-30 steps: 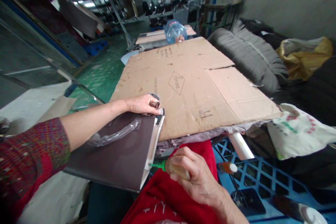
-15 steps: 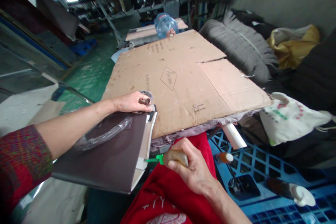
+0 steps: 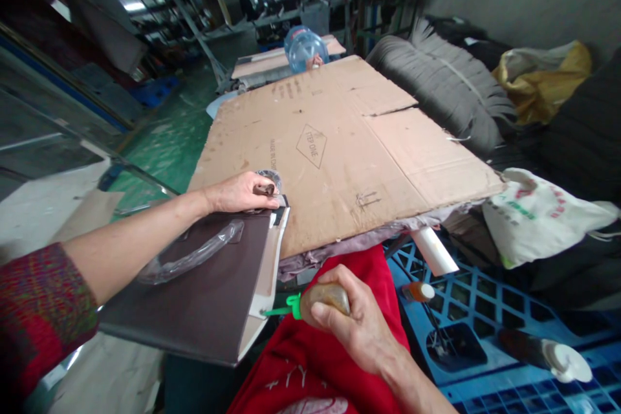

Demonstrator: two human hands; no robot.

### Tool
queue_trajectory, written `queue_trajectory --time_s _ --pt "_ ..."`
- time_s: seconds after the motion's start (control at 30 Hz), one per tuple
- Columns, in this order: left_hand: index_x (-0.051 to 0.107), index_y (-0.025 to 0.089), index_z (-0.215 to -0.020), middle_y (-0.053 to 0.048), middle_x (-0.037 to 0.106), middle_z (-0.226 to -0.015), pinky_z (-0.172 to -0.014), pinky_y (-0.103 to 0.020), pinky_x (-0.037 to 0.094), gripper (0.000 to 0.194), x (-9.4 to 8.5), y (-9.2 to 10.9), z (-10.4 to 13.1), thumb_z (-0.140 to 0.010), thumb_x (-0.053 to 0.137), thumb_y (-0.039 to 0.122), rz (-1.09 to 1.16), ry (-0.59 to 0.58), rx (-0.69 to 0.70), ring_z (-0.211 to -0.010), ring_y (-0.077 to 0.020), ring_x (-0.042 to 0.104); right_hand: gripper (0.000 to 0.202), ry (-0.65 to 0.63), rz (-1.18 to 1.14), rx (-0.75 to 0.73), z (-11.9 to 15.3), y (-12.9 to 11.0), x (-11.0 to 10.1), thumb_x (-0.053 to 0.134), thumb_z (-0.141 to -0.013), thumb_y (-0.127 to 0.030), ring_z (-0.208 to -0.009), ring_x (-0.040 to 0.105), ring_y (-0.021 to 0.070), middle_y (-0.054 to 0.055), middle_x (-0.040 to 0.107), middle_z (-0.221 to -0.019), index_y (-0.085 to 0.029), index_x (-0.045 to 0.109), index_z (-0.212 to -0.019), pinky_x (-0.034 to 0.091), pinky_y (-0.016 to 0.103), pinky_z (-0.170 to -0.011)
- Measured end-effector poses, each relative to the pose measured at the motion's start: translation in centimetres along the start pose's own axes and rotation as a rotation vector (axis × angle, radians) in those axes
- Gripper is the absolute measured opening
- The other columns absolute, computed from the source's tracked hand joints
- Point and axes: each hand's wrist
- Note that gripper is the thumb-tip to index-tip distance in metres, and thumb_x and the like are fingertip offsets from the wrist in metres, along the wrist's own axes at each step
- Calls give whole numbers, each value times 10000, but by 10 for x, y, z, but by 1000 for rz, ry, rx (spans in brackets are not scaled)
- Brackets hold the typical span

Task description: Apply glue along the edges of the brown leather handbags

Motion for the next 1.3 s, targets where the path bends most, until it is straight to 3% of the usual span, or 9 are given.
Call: queue_trajectory --time_s 0.1,0.27,0.43,0.53,0.67,0.83,0.97,1.13,1.3 --pt "568 195 -664 60 478 -560 -497 -240 295 344 0 -1 0 -750 707 497 9 17 -9 -516 -101 418 246 32 -4 -87 1 1 -2 701 -952 -448 -780 535 179 -6 591 -916 -240 608 -1045 422 296 -673" --pt "581 190 -668 61 473 -562 -497 -240 293 333 1 -2 0 -755 709 485 15 26 2 -508 -99 414 175 28 196 -386 -3 1 -6 649 -1002 -309 -899 568 204 21 584 -1054 -281 602 -1168 441 331 -752" --pt "612 186 -708 58 489 -573 -503 -240 299 309 1 -1 0 -758 705 476 11 19 -2 -520 -104 430 160 -98 248 -388 -4 -3 -5 623 -1011 -283 -893 568 208 24 578 -1037 -276 576 -1165 441 346 -757" --pt "621 181 -716 60 482 -576 -509 -239 299 311 1 -1 1 -757 700 479 1 24 6 -527 -102 422 193 -52 240 -424 -3 -4 -5 626 -1010 -270 -915 573 204 19 582 -1064 -290 571 -1194 442 336 -759" --pt "611 179 -694 62 464 -571 -511 -242 296 325 1 0 1 -750 696 488 -22 32 9 -527 -100 412 132 -37 253 -298 -2 -4 -5 637 -1014 -335 -844 557 187 6 585 -996 -271 606 -1125 416 317 -712" --pt "639 172 -727 54 491 -579 -515 -241 312 325 1 -1 2 -744 699 491 -8 45 -11 -533 -106 434 280 11 30 -72 -2 -3 -5 699 -955 -482 -760 534 177 -6 598 -893 -234 619 -1057 414 291 -649" --pt "657 164 -746 44 527 -600 -527 -237 330 337 0 -5 2 -747 705 497 -11 62 -2 -549 -109 457 318 44 34 -38 -1 -4 -2 707 -932 -508 -751 532 175 -3 607 -870 -221 623 -1042 414 283 -646" --pt "668 164 -755 43 536 -600 -532 -238 327 326 -1 -9 4 -747 714 486 -7 75 10 -552 -110 465 299 -42 -42 -20 4 -8 3 700 -943 -485 -767 548 182 9 621 -907 -221 630 -1064 418 288 -657" --pt "675 160 -764 47 541 -596 -532 -229 332 314 -1 -8 6 -755 724 470 -3 82 27 -546 -102 459 253 0 6 -30 6 -11 6 701 -950 -450 -756 532 171 2 607 -884 -219 633 -1026 403 282 -656"
Point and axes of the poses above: each hand's wrist, its own z-axis away from the middle knuckle, its own x-axis out of the palm, y = z × x
